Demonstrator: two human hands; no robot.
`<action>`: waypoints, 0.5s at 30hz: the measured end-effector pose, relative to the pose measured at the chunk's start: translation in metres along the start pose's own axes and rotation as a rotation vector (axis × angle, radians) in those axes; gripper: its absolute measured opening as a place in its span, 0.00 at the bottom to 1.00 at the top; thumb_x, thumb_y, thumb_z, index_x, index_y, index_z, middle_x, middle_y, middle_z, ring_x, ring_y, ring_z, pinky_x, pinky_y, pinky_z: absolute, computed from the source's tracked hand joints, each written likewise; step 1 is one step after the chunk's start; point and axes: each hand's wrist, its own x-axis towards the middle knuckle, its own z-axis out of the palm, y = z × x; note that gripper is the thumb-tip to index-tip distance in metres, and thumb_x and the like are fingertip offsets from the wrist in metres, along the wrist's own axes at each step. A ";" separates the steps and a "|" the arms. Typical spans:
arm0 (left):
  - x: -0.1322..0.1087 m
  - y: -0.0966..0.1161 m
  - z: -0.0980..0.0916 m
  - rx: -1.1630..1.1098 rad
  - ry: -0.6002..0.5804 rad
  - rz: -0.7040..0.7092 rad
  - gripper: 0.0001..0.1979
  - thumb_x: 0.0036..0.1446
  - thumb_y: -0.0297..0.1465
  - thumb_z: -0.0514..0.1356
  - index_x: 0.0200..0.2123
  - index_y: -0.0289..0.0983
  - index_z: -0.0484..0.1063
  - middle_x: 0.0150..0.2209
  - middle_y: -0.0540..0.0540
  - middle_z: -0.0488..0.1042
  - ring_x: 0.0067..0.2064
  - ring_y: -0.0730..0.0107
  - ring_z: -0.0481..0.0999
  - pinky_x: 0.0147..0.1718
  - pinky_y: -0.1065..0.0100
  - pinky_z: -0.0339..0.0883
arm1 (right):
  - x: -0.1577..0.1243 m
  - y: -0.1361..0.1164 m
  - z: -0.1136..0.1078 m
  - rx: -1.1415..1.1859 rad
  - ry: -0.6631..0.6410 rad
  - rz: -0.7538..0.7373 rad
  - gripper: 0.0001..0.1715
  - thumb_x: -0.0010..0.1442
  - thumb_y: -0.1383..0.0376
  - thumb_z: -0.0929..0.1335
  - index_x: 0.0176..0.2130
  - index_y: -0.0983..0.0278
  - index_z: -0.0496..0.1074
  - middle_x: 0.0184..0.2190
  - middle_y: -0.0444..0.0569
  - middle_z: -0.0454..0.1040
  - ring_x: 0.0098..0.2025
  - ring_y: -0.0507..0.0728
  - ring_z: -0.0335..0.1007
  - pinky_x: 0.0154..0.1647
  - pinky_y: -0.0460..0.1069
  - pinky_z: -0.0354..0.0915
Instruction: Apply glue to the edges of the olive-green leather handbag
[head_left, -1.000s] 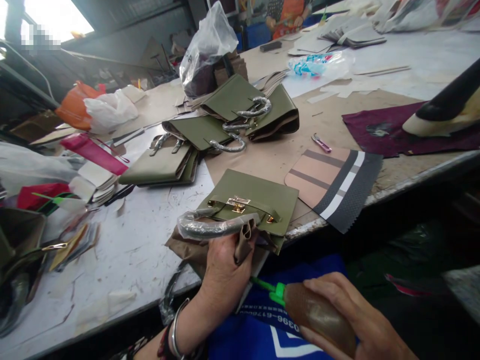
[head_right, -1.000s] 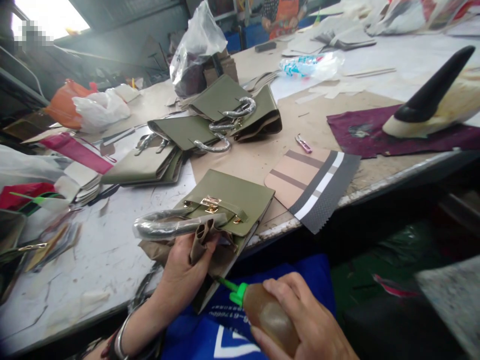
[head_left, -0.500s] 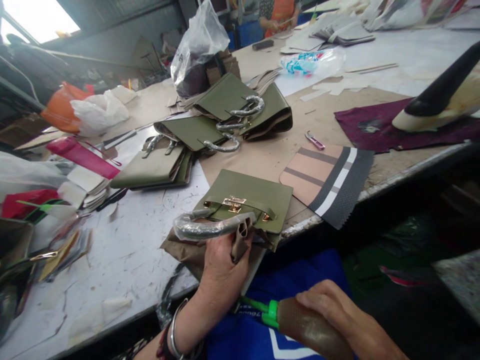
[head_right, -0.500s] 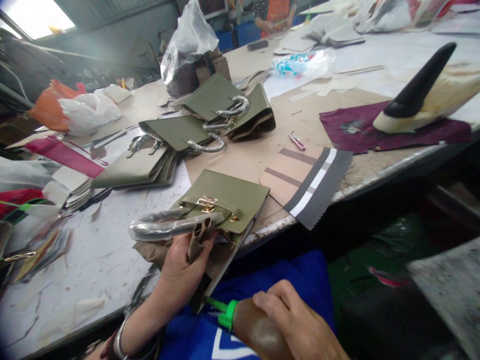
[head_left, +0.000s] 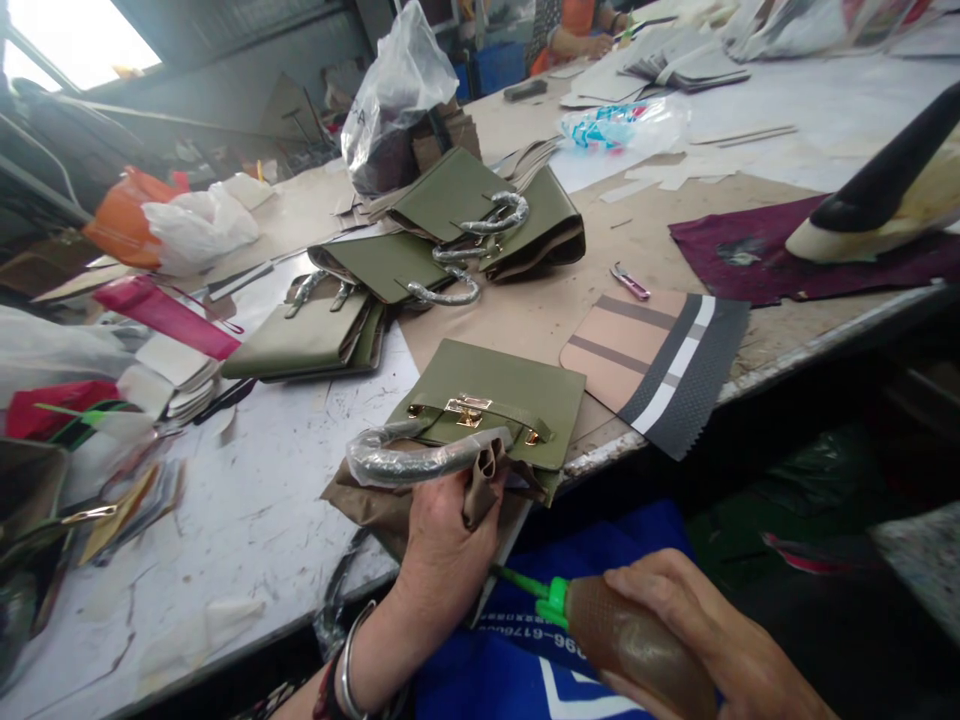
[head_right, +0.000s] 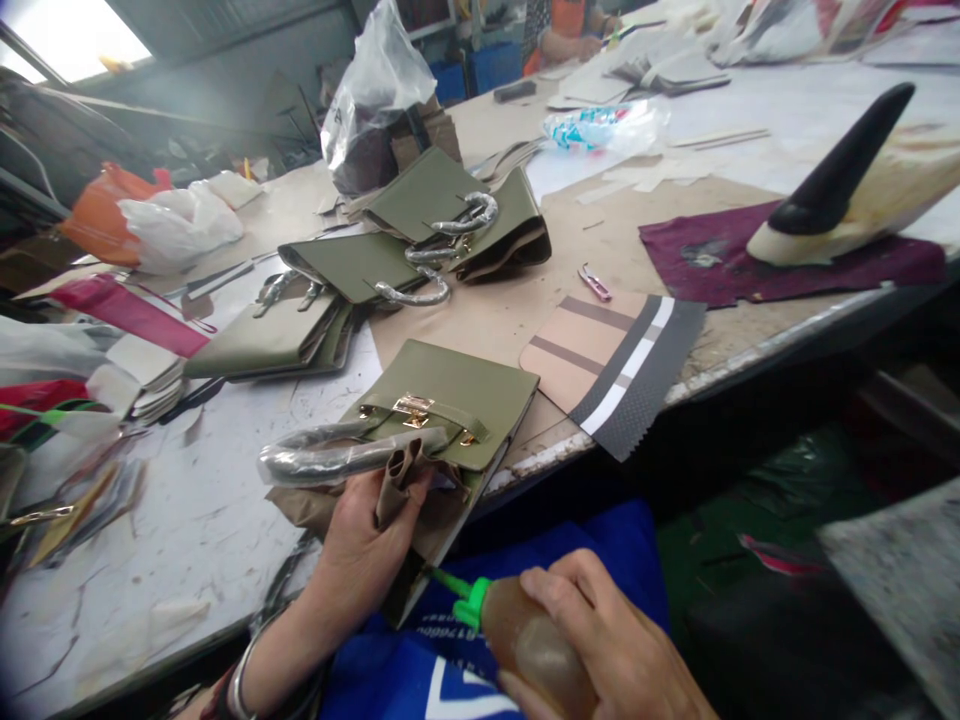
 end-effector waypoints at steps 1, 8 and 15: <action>0.000 0.000 0.000 0.002 -0.003 0.001 0.08 0.55 0.30 0.54 0.38 0.36 0.70 0.36 0.45 0.73 0.42 0.63 0.71 0.44 0.61 0.65 | 0.000 0.001 0.001 -0.005 0.004 -0.009 0.28 0.53 0.65 0.69 0.52 0.58 0.56 0.37 0.49 0.66 0.37 0.52 0.69 0.35 0.41 0.67; -0.001 0.001 -0.001 0.041 -0.014 -0.033 0.11 0.56 0.33 0.53 0.35 0.34 0.71 0.34 0.42 0.74 0.41 0.59 0.72 0.43 0.57 0.66 | 0.004 -0.002 -0.001 -0.020 -0.022 0.011 0.22 0.55 0.62 0.68 0.49 0.61 0.61 0.36 0.49 0.67 0.36 0.52 0.70 0.36 0.42 0.68; -0.002 -0.002 -0.001 0.034 -0.041 -0.056 0.11 0.57 0.35 0.53 0.37 0.36 0.70 0.35 0.44 0.73 0.39 0.61 0.72 0.43 0.58 0.66 | 0.018 0.014 -0.015 -0.289 0.226 0.051 0.19 0.55 0.60 0.66 0.47 0.61 0.61 0.38 0.48 0.66 0.37 0.52 0.69 0.36 0.44 0.69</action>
